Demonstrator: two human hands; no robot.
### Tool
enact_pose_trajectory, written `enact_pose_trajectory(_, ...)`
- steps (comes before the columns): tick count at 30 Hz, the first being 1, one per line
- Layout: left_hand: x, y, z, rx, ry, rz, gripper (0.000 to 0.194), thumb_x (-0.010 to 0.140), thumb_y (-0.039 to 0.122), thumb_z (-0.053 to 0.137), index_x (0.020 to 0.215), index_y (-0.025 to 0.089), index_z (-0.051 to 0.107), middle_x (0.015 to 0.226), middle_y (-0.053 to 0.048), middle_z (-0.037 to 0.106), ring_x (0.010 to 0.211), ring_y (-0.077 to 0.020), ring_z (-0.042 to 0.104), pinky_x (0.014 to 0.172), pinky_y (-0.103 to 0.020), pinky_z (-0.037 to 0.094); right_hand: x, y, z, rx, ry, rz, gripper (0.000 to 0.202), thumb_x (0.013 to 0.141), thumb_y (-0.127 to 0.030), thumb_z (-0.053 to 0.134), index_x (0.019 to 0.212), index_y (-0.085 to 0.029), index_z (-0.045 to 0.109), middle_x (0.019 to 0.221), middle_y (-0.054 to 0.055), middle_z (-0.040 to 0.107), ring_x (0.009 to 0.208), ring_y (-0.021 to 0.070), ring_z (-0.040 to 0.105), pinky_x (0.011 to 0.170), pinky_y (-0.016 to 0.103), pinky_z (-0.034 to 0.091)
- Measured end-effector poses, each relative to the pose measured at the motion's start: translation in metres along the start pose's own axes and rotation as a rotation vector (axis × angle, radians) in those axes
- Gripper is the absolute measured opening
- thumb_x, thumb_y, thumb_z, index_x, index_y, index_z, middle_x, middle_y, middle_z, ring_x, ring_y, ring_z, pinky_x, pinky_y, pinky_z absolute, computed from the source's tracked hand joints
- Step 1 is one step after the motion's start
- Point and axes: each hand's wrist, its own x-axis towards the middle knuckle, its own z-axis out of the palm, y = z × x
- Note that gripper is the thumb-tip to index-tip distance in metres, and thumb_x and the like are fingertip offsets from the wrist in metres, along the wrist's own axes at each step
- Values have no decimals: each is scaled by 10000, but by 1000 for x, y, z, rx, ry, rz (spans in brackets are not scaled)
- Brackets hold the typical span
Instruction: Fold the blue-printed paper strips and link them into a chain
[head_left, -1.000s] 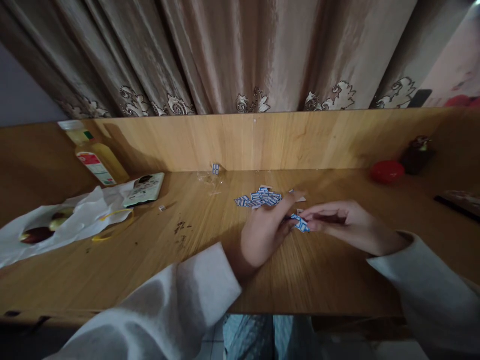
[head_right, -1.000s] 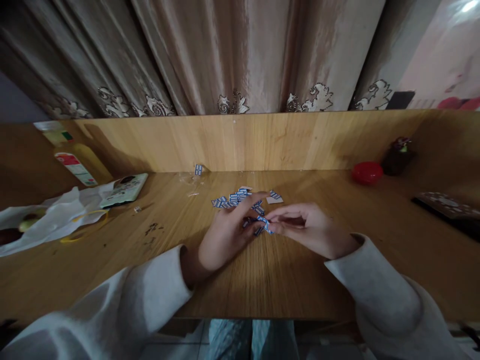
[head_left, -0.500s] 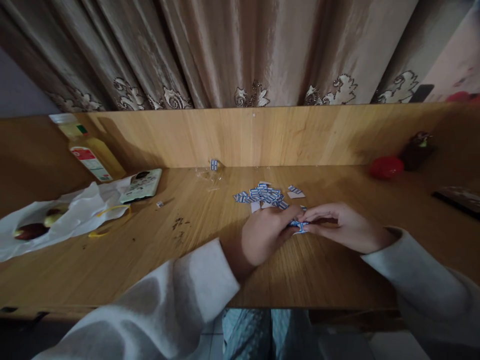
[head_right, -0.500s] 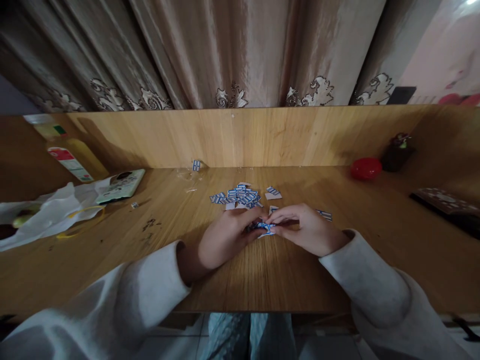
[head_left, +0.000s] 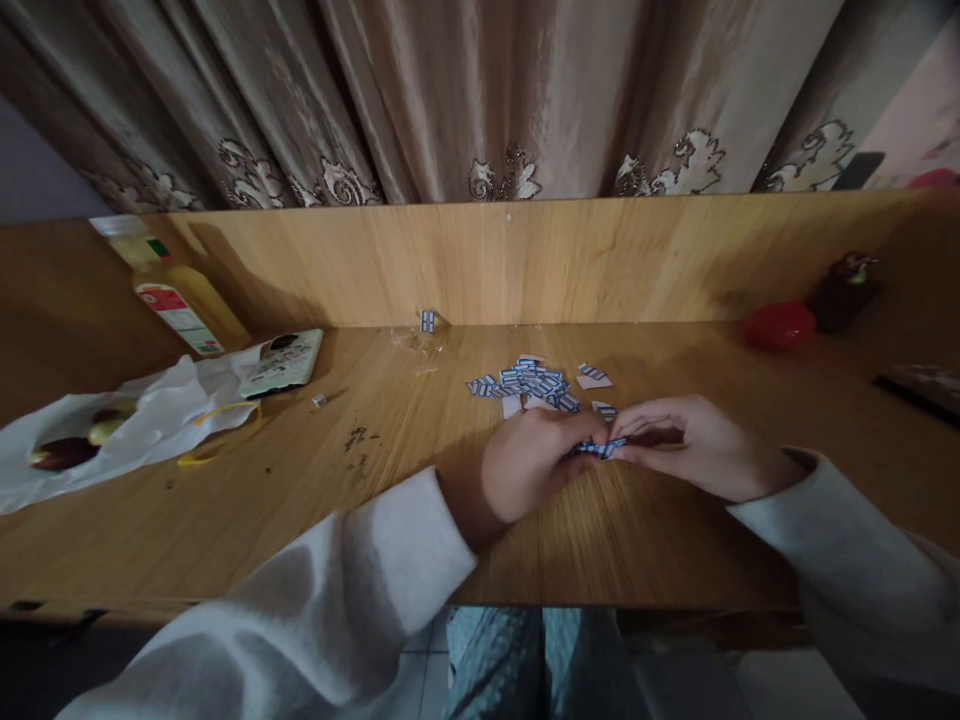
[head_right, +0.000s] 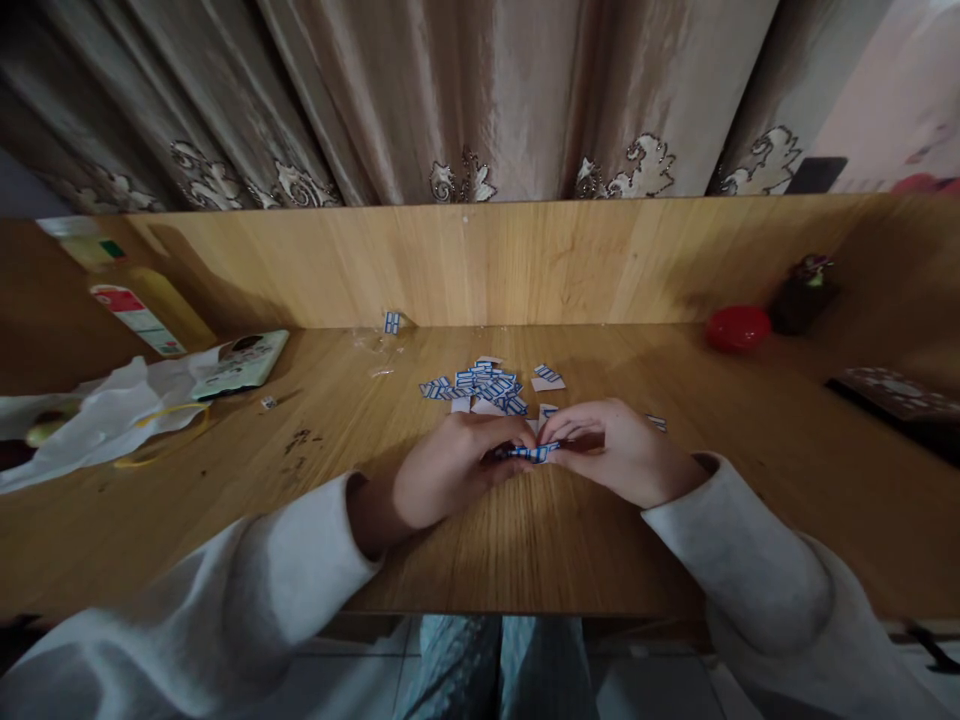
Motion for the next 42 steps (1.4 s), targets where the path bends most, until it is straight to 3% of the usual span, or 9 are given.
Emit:
enact_pose_trajectory(3,1,-2,-4,-54,54,6,234,748,245,663,942,151,571,861,-34,604,761,-127,548,662,-233,414,-1,5,-2,-39,38,-5,176,712,-363,635,793,-209,662,841,38,715,797,186,673,788,341,541)
enact_pose_trajectory(8,1,1,-9,-39,28,-75,75,788,172,600,738,139,555,686,15,553,619,-80,484,582,-200,362,-2,9,-4,-16,38,12,193,692,-337,653,826,-199,674,863,48,722,797,191,679,792,357,547)
enact_pose_trajectory(18,2,2,2,-92,111,-178,168,736,229,668,658,132,556,593,31,545,552,-66,474,530,-181,355,-1,6,0,-68,6,-24,174,723,-321,623,830,-194,675,860,45,715,799,187,667,776,352,536)
enact_pose_trajectory(23,2,4,4,-176,106,-204,40,756,171,612,769,135,621,713,-8,630,623,-82,546,590,-191,426,-2,5,1,-68,32,-24,181,723,-330,622,822,-187,672,846,52,712,777,191,662,740,344,537)
enact_pose_trajectory(27,0,6,3,-123,132,-244,84,721,100,587,772,143,638,713,-4,640,615,-86,556,587,-192,435,-2,8,1,-61,42,-14,182,727,-332,617,826,-192,676,862,52,714,783,198,664,749,354,536)
enact_pose_trajectory(34,0,11,3,-24,153,-304,41,722,144,598,739,159,632,707,-4,640,632,-109,564,599,-220,437,-2,11,5,-50,49,-17,195,731,-341,618,846,-192,668,881,57,711,808,203,662,776,366,532)
enact_pose_trajectory(38,1,17,2,46,135,-230,47,764,178,578,767,164,623,784,-20,633,712,-127,572,672,-252,450,-2,12,5,-73,47,-28,194,733,-341,618,847,-192,669,871,54,712,795,204,659,747,358,534)
enact_pose_trajectory(42,1,20,-1,103,231,-163,187,796,331,585,884,167,598,970,-58,590,896,-168,560,796,-306,449,-2,11,4,-65,31,-36,228,738,-357,614,891,-196,666,893,55,711,801,196,660,747,349,533)
